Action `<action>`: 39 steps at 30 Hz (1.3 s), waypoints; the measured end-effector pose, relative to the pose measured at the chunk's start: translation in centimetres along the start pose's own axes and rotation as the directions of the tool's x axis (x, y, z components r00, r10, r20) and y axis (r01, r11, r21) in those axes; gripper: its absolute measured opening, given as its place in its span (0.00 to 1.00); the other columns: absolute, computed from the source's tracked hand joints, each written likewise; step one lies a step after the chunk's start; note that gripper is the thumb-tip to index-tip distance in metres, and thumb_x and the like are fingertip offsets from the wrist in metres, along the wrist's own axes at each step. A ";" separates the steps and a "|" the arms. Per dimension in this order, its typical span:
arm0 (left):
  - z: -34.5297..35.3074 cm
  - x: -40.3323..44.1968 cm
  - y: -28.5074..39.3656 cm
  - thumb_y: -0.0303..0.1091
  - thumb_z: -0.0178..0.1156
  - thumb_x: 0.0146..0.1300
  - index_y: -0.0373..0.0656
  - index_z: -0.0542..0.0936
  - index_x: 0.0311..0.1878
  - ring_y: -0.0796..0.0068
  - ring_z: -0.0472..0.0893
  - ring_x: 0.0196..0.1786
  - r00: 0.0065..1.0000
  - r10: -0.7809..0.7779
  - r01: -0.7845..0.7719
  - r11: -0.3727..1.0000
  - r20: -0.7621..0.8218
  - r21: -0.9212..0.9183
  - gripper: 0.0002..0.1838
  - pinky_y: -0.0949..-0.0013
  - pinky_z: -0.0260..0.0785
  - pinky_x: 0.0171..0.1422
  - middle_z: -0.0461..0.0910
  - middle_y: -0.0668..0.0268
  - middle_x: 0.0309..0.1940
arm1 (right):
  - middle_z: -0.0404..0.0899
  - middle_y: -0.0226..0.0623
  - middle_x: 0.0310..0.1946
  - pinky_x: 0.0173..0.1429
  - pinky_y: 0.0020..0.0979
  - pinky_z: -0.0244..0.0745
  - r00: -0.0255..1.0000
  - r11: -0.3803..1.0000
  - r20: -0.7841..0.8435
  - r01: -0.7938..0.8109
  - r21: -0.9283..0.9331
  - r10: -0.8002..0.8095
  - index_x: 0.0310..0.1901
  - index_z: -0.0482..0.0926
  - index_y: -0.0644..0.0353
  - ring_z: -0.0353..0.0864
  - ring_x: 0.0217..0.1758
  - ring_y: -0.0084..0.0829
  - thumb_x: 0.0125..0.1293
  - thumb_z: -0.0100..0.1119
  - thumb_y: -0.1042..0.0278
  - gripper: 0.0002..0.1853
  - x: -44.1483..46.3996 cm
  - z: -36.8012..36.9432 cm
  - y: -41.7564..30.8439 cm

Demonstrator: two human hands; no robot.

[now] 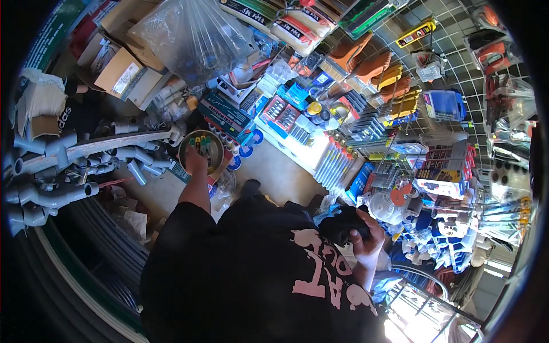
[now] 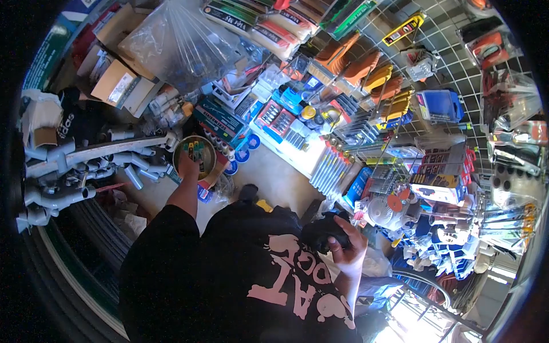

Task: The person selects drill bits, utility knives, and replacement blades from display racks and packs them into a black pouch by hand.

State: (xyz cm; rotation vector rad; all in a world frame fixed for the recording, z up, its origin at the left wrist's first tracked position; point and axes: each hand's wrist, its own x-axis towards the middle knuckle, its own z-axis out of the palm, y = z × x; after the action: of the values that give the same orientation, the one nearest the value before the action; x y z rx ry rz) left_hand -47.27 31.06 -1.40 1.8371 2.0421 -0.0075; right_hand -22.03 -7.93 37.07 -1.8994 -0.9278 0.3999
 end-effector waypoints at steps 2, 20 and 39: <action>-0.8 -0.1 0.4 0.44 0.76 0.52 0.53 0.61 0.75 0.55 0.77 0.64 0.997 -0.029 0.030 0.999 0.066 -0.019 0.49 0.53 0.75 0.63 0.75 0.57 0.62 | 0.86 0.46 0.43 0.51 0.29 0.78 1.000 0.999 -0.007 0.004 -0.034 -0.004 0.55 0.80 0.70 0.86 0.44 0.31 0.61 0.70 0.67 0.23 -0.2 0.0 0.4; -2.1 -3.1 5.0 0.54 0.71 0.56 0.35 0.56 0.76 0.40 0.59 0.76 0.997 0.075 -0.076 0.995 0.015 0.066 0.53 0.45 0.57 0.76 0.57 0.41 0.74 | 0.85 0.46 0.47 0.48 0.36 0.80 0.999 0.982 0.018 -0.031 -0.188 0.035 0.59 0.79 0.61 0.86 0.44 0.44 0.59 0.68 0.74 0.24 -0.6 -4.9 1.1; -22.5 -18.5 60.3 0.37 0.73 0.60 0.34 0.70 0.69 0.62 0.81 0.58 0.392 0.601 -0.684 -0.315 -0.696 -0.657 0.36 0.65 0.74 0.61 0.77 0.54 0.63 | 0.74 0.47 0.60 0.67 0.40 0.71 -0.038 0.968 -0.989 0.203 -0.147 -0.142 0.67 0.63 0.67 0.75 0.62 0.40 0.72 0.55 0.61 0.28 -12.1 -7.9 3.8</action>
State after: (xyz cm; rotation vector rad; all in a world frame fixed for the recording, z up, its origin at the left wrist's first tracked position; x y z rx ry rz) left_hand 5.25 27.72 40.04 1.6276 0.1785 1.3738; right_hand -23.46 -22.78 36.46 -1.3643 -0.0438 -1.1171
